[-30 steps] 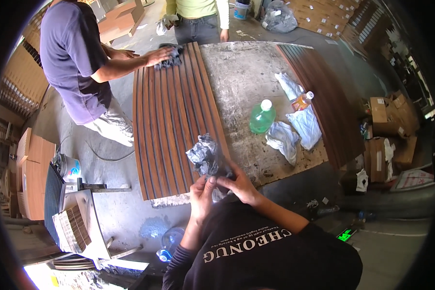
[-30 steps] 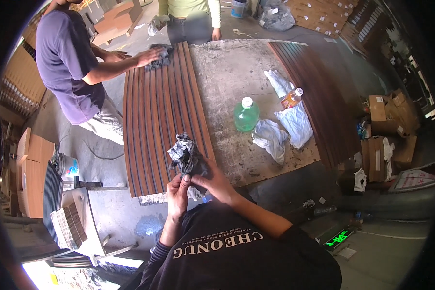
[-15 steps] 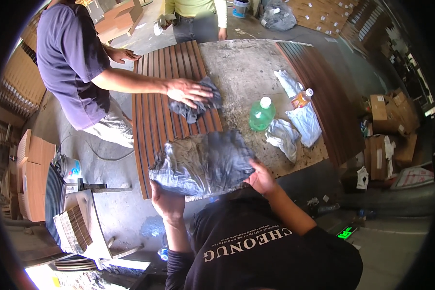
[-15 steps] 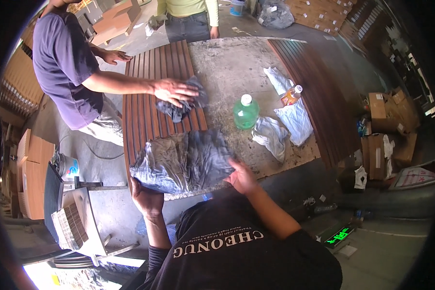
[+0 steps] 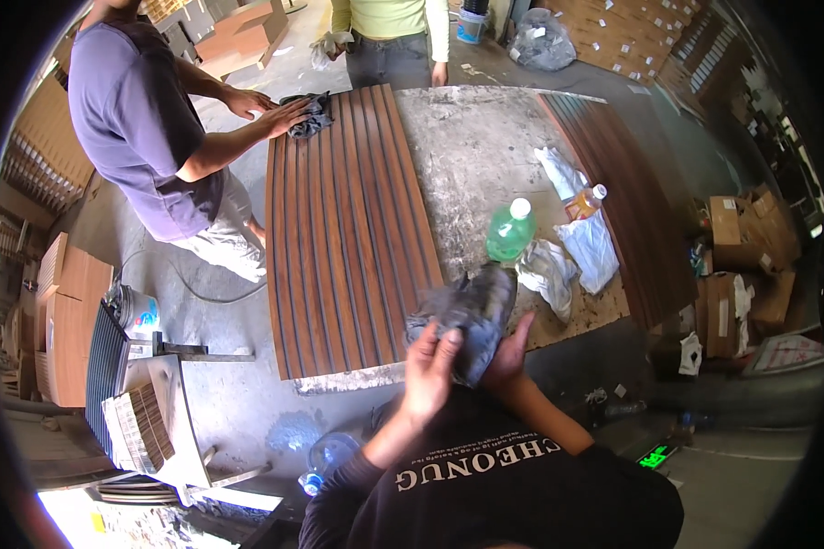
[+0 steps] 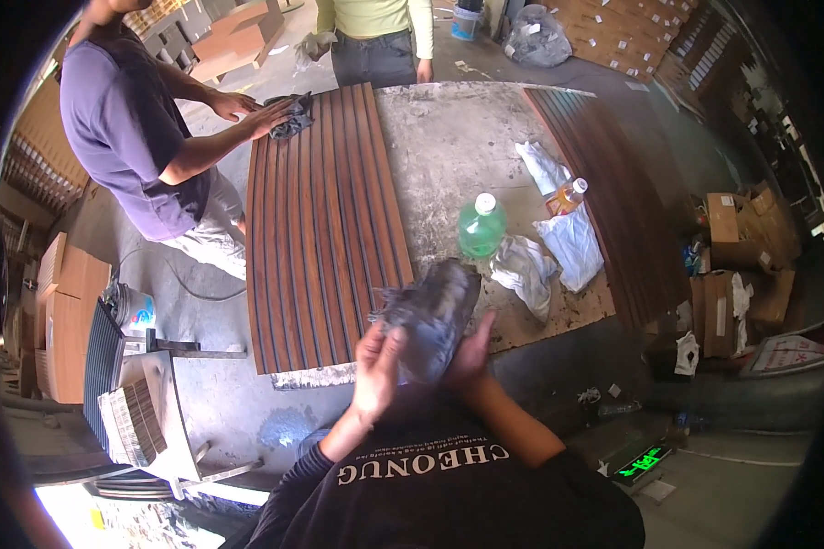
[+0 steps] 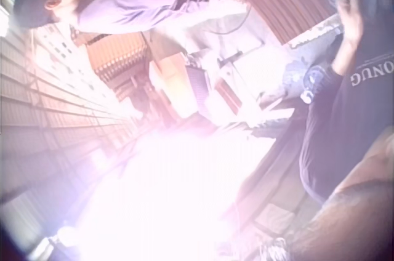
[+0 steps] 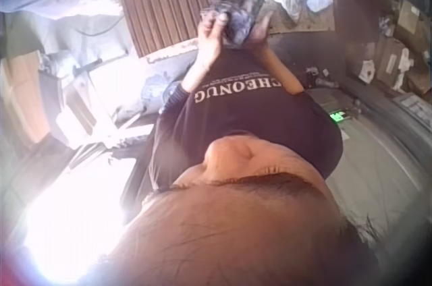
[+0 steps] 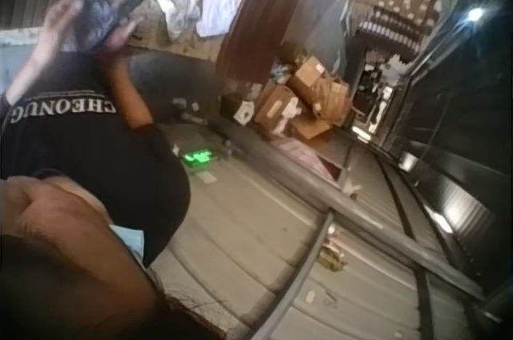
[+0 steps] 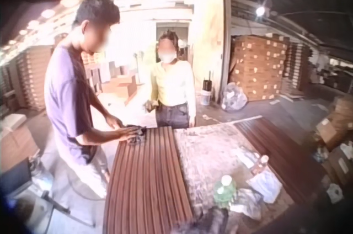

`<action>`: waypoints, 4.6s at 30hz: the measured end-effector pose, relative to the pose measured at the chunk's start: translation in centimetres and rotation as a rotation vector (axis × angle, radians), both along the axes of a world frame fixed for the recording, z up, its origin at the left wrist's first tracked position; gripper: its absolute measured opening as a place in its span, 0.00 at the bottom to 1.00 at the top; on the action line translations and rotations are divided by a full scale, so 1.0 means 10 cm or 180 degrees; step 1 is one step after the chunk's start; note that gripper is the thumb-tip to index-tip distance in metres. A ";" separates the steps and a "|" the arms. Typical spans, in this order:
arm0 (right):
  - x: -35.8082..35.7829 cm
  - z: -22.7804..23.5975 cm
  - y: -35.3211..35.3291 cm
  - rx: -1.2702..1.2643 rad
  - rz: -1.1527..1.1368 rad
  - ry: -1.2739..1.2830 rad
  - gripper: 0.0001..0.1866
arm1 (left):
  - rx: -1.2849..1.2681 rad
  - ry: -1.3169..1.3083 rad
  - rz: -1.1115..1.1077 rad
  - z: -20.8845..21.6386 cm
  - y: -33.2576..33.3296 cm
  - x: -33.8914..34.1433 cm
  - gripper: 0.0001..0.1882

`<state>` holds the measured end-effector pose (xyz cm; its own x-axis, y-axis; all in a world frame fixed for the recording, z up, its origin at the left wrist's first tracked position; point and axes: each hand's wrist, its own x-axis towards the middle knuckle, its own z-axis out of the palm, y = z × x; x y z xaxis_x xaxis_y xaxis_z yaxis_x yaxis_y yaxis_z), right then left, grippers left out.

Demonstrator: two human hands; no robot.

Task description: The person cleans wooden slat panels by wiping the surface with a cloth, handling a bottle of liquid, and placing the panels aside with others in a warehouse setting.

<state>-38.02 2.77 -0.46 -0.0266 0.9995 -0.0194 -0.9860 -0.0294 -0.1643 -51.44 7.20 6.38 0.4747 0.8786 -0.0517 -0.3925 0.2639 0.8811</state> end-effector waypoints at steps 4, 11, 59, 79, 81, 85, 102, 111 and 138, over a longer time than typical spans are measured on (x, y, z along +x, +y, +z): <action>0.20 -0.26 -0.23 -0.0697 -0.0014 -0.0883 0.36 | 0.0947 0.2549 0.0616 -0.51 0.30 -0.43 0.20; 0.23 -0.23 -0.04 -0.0737 0.1251 -0.3388 0.21 | 0.1549 0.1914 0.0634 -0.42 0.07 -0.53 0.41; 0.25 -0.98 1.55 -0.1212 -0.0777 -0.7816 0.30 | 0.2948 0.4935 -0.0015 -1.60 0.97 -0.22 0.33; 0.09 -0.94 1.59 -0.0990 -0.0872 -0.7490 0.28 | 0.3131 0.5214 0.0873 -1.50 3.72 0.56 0.26; 0.13 -0.92 1.59 -0.1128 -0.0795 -0.7468 0.28 | 0.3139 0.5064 0.0696 -1.58 3.27 0.48 0.29; 0.26 -0.89 1.55 -0.1358 -0.0723 -0.7442 0.27 | 0.2740 0.5094 -0.0130 -1.51 1.90 0.20 0.35; 0.25 -0.94 1.55 -0.1700 -0.0759 -0.7564 0.31 | 0.3495 0.4770 -0.0249 -1.56 2.29 0.52 0.32; 0.03 -0.91 1.67 -0.1330 -0.0812 -0.7331 0.29 | 0.3592 0.4926 0.0843 -1.71 4.37 1.05 0.26; 0.16 -0.99 1.61 -0.1446 -0.1610 -0.6977 0.26 | 0.2973 0.5119 -0.0050 -1.28 0.91 -0.58 0.30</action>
<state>-36.45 18.86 -10.33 0.5075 0.8400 0.1919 0.6806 -0.2542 -0.6872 -57.27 16.28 -6.39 0.4734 0.8802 0.0334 0.8595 -0.4699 0.2010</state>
